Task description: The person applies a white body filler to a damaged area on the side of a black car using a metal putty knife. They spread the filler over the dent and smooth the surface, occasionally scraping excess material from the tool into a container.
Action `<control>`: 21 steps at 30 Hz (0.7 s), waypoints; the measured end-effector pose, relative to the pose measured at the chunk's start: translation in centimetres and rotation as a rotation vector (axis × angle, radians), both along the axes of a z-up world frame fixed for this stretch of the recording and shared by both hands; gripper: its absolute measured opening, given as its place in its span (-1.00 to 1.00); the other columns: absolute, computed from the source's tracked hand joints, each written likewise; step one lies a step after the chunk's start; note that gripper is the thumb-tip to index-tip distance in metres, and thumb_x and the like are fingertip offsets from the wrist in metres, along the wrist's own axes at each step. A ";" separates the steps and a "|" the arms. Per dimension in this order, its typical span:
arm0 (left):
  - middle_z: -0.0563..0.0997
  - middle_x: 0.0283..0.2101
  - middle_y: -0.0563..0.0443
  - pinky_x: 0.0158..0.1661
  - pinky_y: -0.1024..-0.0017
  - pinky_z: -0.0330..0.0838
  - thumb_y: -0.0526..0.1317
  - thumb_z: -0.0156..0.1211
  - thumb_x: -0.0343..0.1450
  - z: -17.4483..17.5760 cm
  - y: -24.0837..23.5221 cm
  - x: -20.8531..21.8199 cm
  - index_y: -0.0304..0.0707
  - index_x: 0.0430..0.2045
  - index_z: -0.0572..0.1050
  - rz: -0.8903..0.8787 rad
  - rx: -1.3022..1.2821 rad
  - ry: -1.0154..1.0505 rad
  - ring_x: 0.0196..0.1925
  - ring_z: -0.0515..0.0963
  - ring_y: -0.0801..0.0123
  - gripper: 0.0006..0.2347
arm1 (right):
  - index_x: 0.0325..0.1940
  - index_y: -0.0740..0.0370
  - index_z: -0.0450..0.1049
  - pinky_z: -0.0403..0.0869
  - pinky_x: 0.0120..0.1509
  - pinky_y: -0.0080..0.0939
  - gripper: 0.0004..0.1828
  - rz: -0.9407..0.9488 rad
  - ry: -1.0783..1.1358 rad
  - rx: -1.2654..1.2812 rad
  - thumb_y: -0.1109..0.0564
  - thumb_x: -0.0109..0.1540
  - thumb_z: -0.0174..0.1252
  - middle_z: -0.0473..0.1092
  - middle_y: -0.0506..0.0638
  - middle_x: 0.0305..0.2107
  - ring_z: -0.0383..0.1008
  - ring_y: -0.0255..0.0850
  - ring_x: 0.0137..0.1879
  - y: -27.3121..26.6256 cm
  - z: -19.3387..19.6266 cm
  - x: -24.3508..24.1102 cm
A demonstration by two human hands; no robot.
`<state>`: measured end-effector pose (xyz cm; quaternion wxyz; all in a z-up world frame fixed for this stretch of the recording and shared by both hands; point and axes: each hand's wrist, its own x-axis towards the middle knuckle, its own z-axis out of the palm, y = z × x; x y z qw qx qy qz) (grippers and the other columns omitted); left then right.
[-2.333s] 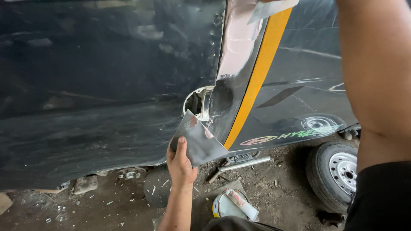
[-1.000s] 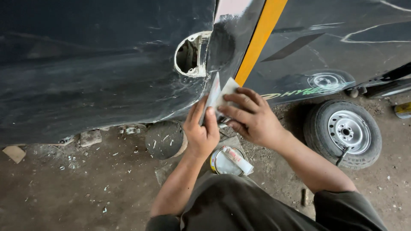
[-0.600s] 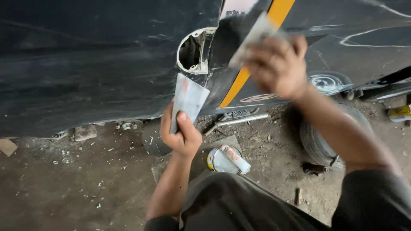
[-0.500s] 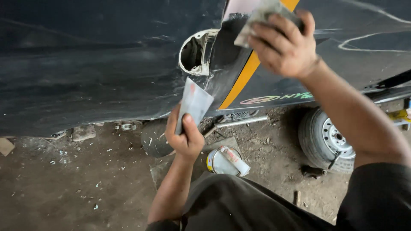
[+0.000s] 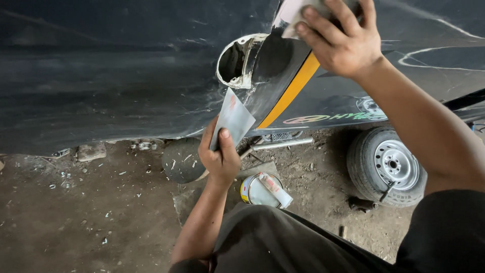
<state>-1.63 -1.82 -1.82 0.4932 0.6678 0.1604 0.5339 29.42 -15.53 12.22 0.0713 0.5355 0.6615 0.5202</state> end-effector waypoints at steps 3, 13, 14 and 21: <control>0.65 -0.08 -0.15 -0.06 0.45 0.50 -0.25 -0.03 0.60 0.9 0.1 -0.2 -0.53 0.08 0.48 -0.086 -0.111 -0.054 -0.08 0.62 0.37 -0.72 | 0.20 0.05 0.58 0.24 0.43 0.30 -0.62 -0.042 0.041 0.027 0.13 0.28 0.18 0.35 -0.09 0.27 0.22 0.00 0.53 -2.0 -1.2 0.7; 0.65 -0.15 -0.06 -0.13 0.50 0.47 -0.22 -0.02 0.59 1.2 0.7 -0.7 -0.51 0.03 0.51 -0.052 -0.175 -0.059 -0.15 0.59 0.45 -0.72 | 0.23 0.03 0.60 0.24 0.42 0.31 -0.60 -0.046 -0.004 0.014 0.05 0.30 0.32 0.35 0.02 0.32 0.26 0.01 0.45 -3.3 3.9 -0.9; 0.64 -0.15 -0.04 -0.14 0.49 0.47 -0.22 -0.02 0.59 1.6 0.5 -0.8 -0.50 0.01 0.51 -0.070 -0.188 -0.067 -0.15 0.59 0.45 -0.73 | 0.29 0.06 0.58 0.22 0.44 0.30 -0.55 0.009 0.032 0.011 0.09 0.29 0.26 0.31 0.07 0.32 0.25 0.03 0.45 -3.0 4.4 -1.3; 0.62 -0.06 -0.06 -0.04 0.36 0.52 -0.22 0.14 0.51 1.2 1.0 1.1 -0.38 -0.03 0.49 -0.612 -1.052 -0.506 -0.07 0.62 0.33 -0.78 | 0.20 0.03 0.58 0.21 0.59 0.25 -0.48 0.477 0.861 -0.265 0.22 0.14 0.18 0.28 0.07 0.37 0.14 0.14 0.55 -1.3 -1.3 -16.1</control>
